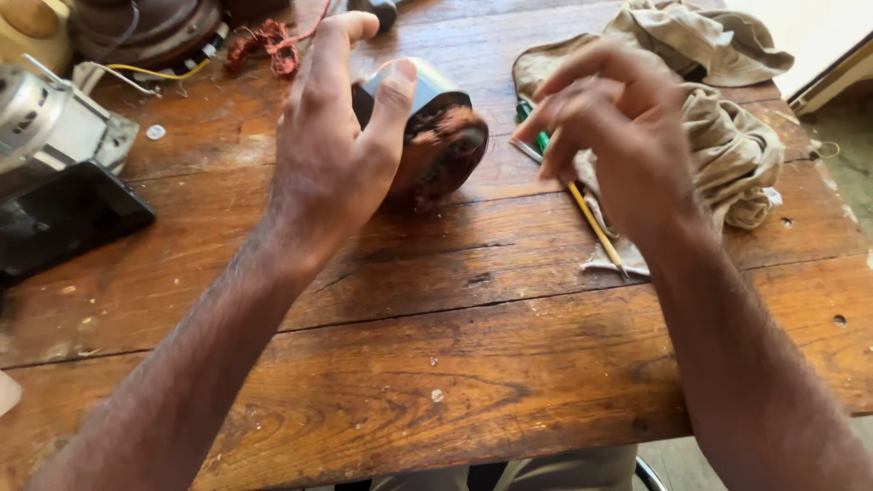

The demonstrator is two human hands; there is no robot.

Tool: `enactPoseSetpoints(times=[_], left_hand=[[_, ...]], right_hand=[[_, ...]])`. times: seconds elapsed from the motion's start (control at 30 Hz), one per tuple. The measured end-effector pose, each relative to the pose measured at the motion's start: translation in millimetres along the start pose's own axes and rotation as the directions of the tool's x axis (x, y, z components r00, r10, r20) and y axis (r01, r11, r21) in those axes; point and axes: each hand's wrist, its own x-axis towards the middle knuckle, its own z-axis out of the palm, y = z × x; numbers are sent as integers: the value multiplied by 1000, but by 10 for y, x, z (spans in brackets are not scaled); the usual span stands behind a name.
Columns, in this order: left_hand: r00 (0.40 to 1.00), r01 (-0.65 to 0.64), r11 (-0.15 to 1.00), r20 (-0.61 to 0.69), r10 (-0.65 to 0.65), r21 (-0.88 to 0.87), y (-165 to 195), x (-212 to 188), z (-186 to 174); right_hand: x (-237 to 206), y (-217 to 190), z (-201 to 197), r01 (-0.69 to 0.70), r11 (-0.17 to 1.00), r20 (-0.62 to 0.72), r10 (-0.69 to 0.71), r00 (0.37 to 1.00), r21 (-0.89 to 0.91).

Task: The person manipulates copper windings on a motor stator, using a pencil to adjust and separate wires. They rotate the stator to access different slots and continue to arrange the windings by hand.

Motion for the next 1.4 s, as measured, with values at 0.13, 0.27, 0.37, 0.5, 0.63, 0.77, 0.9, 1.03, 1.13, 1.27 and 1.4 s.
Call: enactPoseSetpoints(times=[0.13, 0.27, 0.37, 0.5, 0.63, 0.77, 0.9, 1.03, 1.13, 1.27, 1.4], left_hand=[[983, 141, 990, 118, -144, 32, -73, -205, 59], [1000, -9, 998, 24, 8, 60, -89, -297, 59], [974, -132, 973, -158, 163, 191, -38, -428, 31], [973, 229, 968, 63, -224, -101, 256, -773, -9], [759, 613, 745, 459, -462, -264, 557, -938, -111], [616, 694, 708, 617, -490, -131, 573, -754, -129], [554, 776, 598, 670, -494, -202, 485, -625, -89], [657, 604, 786, 641, -397, -132, 418, -643, -63], [604, 520, 854, 693, -394, 33, 348, -677, -61], [668, 278, 942, 667, -329, 186, 271, -741, 1], [740, 109, 969, 633, -228, 221, 215, -842, 116]], right_hand=[[-5, 95, 13, 42, 963, -97, -70, 993, -266], [-63, 241, 134, 72, 794, -65, -139, 988, -604], [-61, 320, 217, 134, 699, 5, -183, 983, -702], [-85, 371, 269, 172, 686, 48, -196, 979, -707], [-105, 411, 276, 176, 651, 34, -225, 974, -738], [-165, 398, 282, 156, 619, 13, -228, 974, -770], [-170, 356, 335, 145, 582, 7, -233, 973, -800], [-176, 259, 417, 145, 601, 3, -231, 973, -786], [-153, 184, 502, 169, 603, 23, -243, 970, -780], [-149, 83, 620, 207, 578, 72, -247, 966, -789], [-138, 74, 692, 194, 622, 76, -211, 974, -759]])
